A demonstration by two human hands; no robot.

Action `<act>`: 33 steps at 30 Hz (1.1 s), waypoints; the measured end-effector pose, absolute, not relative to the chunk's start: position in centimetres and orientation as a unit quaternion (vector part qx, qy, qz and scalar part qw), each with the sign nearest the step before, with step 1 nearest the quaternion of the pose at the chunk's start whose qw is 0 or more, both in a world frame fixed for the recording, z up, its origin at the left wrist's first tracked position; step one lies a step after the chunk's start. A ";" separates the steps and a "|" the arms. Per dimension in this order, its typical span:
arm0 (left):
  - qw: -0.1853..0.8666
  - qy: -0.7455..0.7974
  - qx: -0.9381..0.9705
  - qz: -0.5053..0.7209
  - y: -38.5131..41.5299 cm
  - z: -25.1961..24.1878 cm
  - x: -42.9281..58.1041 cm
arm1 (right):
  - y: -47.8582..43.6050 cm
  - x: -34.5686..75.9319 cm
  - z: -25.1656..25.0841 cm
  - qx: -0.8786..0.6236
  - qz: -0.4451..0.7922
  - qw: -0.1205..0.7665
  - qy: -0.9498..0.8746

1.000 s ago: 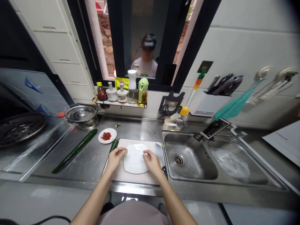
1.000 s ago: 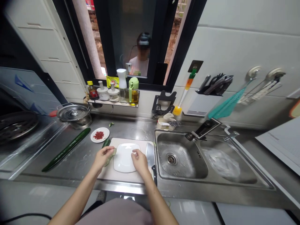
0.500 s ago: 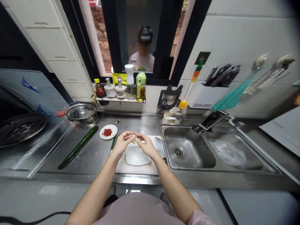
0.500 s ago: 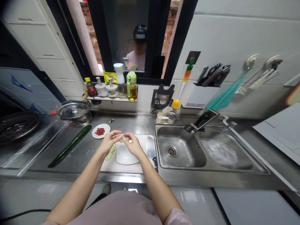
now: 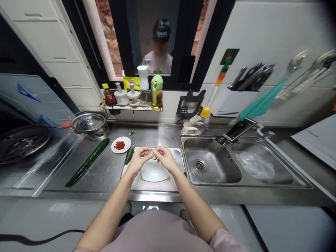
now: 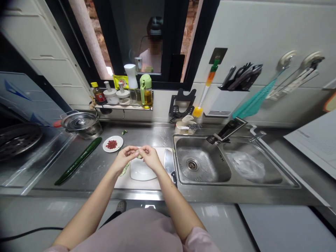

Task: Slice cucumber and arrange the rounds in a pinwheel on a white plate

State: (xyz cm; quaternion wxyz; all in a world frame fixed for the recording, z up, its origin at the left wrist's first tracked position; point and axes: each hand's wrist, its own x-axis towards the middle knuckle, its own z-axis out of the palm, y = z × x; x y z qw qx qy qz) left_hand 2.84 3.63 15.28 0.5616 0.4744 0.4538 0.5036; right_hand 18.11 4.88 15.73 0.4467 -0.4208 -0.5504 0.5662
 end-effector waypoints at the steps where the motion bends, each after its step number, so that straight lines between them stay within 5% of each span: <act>1: 0.554 0.455 0.480 0.505 3.7 15.2 2.8 | 4.9 18.1 15.7 -0.423 0.567 0.448 -0.547; 23: 0.165 0.573 0.713 0.369 2.6 16.2 3.3 | 5.2 18.2 16.1 -0.511 0.636 0.361 -0.452; 33: 0.349 0.532 0.632 0.443 2.8 14.6 3.1 | 5.0 18.6 15.8 -0.490 0.582 0.380 -0.526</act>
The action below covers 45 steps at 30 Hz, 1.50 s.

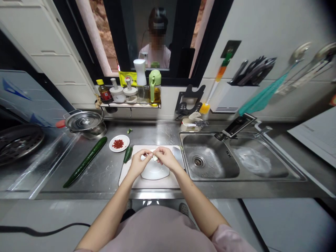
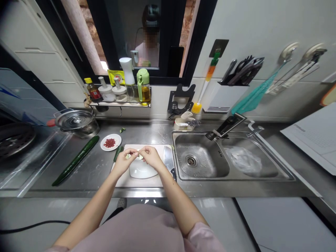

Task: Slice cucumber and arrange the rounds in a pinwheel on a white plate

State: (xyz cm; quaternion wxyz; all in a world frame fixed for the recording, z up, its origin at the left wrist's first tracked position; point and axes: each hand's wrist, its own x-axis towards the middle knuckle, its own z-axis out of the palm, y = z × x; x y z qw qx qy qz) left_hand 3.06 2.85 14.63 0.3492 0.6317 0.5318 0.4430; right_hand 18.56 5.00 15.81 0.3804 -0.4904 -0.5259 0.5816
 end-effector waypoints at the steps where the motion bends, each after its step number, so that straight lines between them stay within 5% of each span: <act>1: 0.355 0.529 0.633 0.441 2.9 14.7 2.9 | 5.0 18.7 15.8 -0.488 0.578 0.379 -0.532; 25: 0.090 0.554 0.745 0.361 2.1 14.6 3.1 | 4.8 18.6 16.2 -0.465 0.730 0.330 -0.376; 29: 0.165 0.586 0.689 0.392 1.7 13.6 3.3 | 4.7 18.6 15.8 -0.480 0.718 0.324 -0.386; 38: 0.510 0.552 0.474 0.459 1.3 11.5 3.6 | 4.8 18.9 14.3 -0.486 0.681 0.312 -0.450; 45: 0.581 0.583 0.412 0.392 2.7 10.5 3.3 | 5.1 19.5 11.7 -0.511 0.659 0.262 -0.486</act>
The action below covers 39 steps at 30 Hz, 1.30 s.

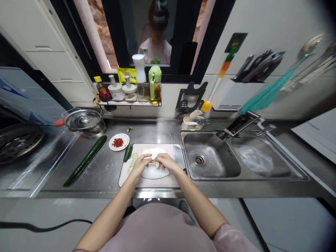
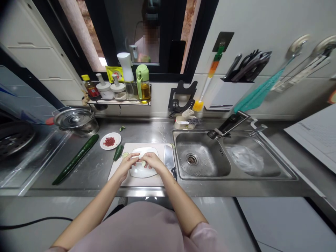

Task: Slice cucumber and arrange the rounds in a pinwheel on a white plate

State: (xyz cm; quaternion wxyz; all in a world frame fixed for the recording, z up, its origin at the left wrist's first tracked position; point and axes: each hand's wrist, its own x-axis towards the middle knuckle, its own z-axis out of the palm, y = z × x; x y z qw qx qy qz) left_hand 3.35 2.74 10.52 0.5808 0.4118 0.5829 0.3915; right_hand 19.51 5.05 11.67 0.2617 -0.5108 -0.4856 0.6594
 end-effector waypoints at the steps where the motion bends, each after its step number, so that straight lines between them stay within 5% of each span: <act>1: 0.587 0.589 0.406 0.380 3.0 10.2 3.4 | 5.1 19.6 11.2 -0.514 0.656 0.254 -0.490; 15: 0.579 0.586 0.385 0.416 8.2 5.2 4.9 | 9.0 19.2 6.2 -0.617 0.508 0.159 -0.580; 26: 0.240 0.690 0.658 0.185 10.3 3.9 4.6 | 11.1 17.2 5.4 -0.710 0.344 0.069 -0.611; 39: 0.144 0.635 0.743 0.152 9.3 3.8 4.0 | 7.9 17.2 5.6 -0.675 0.224 0.024 -0.702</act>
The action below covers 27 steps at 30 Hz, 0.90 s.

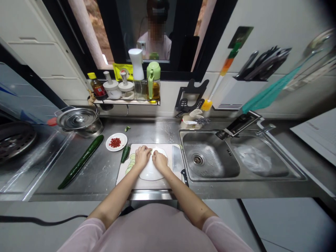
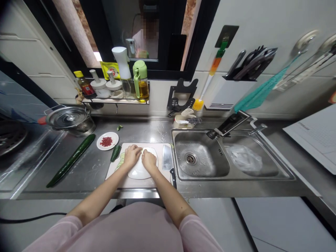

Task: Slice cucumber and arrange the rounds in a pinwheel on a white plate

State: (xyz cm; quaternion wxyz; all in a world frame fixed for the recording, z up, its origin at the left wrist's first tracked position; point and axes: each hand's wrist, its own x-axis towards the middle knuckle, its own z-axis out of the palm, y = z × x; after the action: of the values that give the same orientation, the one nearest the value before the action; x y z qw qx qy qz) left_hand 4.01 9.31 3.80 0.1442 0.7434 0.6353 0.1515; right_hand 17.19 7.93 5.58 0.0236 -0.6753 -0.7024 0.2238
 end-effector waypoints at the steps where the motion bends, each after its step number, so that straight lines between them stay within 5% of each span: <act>1: 0.142 0.631 0.748 0.150 9.3 3.8 4.0 | 7.7 17.3 5.5 -0.670 0.218 0.025 -0.709; 27: 0.062 0.655 0.736 0.158 9.0 2.3 4.5 | 7.2 17.7 4.4 -0.633 0.164 -0.032 -0.755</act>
State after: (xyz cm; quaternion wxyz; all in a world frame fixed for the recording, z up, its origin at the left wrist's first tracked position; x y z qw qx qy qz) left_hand 4.48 9.03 2.34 0.0623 0.7363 0.6551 0.1576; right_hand 17.69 7.22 4.39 -0.0320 -0.6334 -0.7555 0.1644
